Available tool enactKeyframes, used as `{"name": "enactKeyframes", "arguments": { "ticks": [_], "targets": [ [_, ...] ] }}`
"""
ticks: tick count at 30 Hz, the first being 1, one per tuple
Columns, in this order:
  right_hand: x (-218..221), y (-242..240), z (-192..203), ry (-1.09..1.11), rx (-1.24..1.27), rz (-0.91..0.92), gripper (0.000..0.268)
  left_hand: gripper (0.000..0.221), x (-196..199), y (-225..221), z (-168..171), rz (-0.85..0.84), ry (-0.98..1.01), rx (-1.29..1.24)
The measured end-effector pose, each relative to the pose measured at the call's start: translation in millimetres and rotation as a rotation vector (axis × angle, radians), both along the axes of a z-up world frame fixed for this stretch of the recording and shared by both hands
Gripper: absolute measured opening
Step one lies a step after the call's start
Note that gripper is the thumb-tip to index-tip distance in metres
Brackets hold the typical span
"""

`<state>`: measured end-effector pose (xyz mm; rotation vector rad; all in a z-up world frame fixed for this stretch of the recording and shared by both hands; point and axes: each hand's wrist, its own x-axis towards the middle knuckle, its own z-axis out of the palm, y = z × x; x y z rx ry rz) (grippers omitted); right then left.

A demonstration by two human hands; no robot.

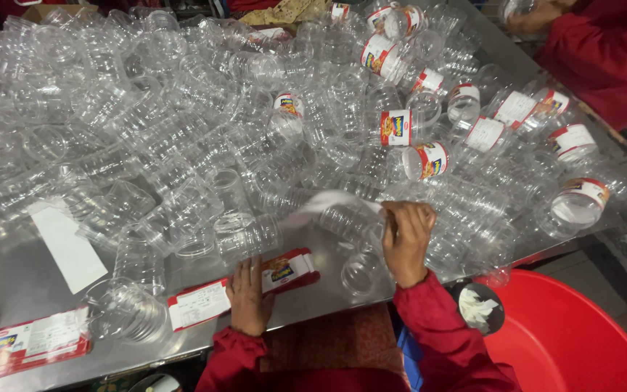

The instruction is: The person applies adhesive labels to clear plastic cups by hand. They peel labels from a sheet and carefully press them onto the sides of individual cups before placing the labeled cups aside.

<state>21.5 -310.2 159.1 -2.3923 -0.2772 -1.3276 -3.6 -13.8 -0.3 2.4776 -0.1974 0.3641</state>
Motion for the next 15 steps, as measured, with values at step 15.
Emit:
{"name": "enactKeyframes", "arguments": {
  "ticks": [15],
  "targets": [
    [-89.9, 81.3, -49.9, 0.638, 0.244, 0.622, 0.021, 0.015, -90.8, -25.7, 88.5, -0.114, 0.321, -0.643]
  ]
}}
